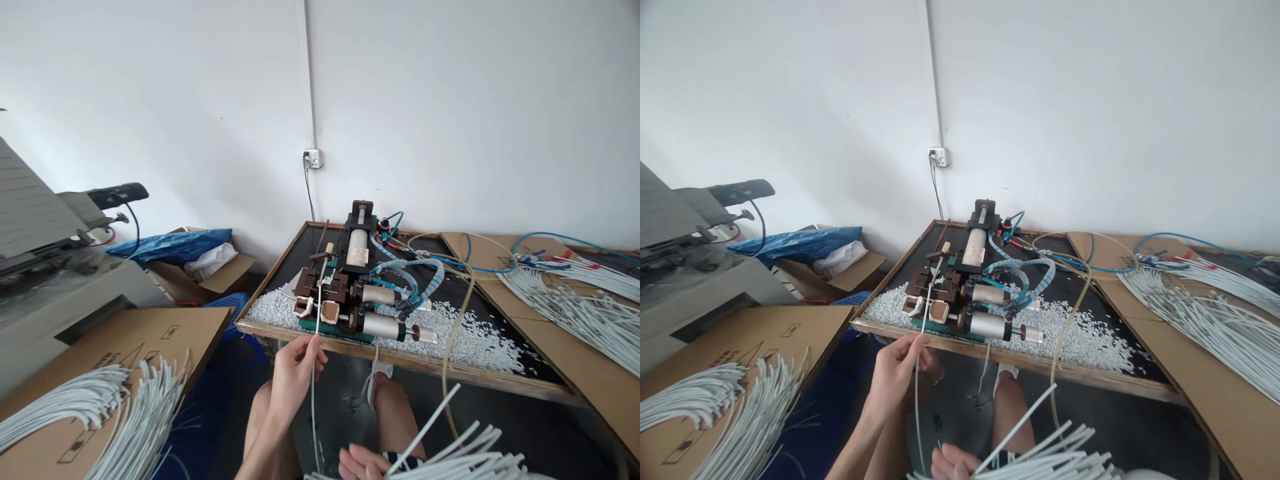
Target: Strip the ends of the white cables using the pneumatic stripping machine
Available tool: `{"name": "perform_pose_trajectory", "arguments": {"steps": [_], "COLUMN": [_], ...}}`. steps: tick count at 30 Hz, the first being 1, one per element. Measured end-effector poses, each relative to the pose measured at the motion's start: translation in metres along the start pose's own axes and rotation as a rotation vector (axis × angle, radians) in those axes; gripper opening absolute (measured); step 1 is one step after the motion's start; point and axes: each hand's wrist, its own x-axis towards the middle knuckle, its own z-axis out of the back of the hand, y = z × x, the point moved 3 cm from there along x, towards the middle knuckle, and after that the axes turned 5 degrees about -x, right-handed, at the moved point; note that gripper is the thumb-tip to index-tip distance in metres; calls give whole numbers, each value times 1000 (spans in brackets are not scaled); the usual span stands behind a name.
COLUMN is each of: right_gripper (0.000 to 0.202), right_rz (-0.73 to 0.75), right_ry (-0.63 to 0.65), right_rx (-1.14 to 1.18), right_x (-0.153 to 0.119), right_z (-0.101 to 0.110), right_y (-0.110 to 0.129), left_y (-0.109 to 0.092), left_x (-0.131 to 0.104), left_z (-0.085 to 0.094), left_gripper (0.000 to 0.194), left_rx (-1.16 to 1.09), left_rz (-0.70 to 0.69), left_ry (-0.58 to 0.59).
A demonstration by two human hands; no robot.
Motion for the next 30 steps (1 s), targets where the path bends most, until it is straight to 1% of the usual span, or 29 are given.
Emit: {"name": "perform_pose_trajectory", "arguments": {"steps": [4,5,7,12,15,17,21,26,30], "right_gripper": [51,52,54,46,46,49,46,43,44], "right_rz": [-48,-56,-63,-32,-20,-25,-53,-80,-93], "right_ry": [-58,-67,-73,-63,-71,-79,-100,-105,-86], "right_rx": [-12,-13,-7,28,44,47,41,50,67], "right_x": [78,91,107,110,115,120,125,117,113], "right_z": [14,18,25,36,39,41,42,39,33], "right_y": [16,17,13,-6,-10,-10,-11,-9,3], "left_y": [11,13,16,13,9,7,8,12,16], "left_x": [10,10,11,7,5,4,5,7,8], "left_z": [-1,0,2,5,4,4,2,3,7], "left_gripper": [41,41,41,45,46,47,48,46,46], "left_rx": [-16,-16,-11,-7,-11,-14,-20,-10,2], "left_rz": [21,26,36,65,75,80,92,94,82], "left_ry": [-51,-62,-77,-97,-115,-125,-145,-133,-112]}}
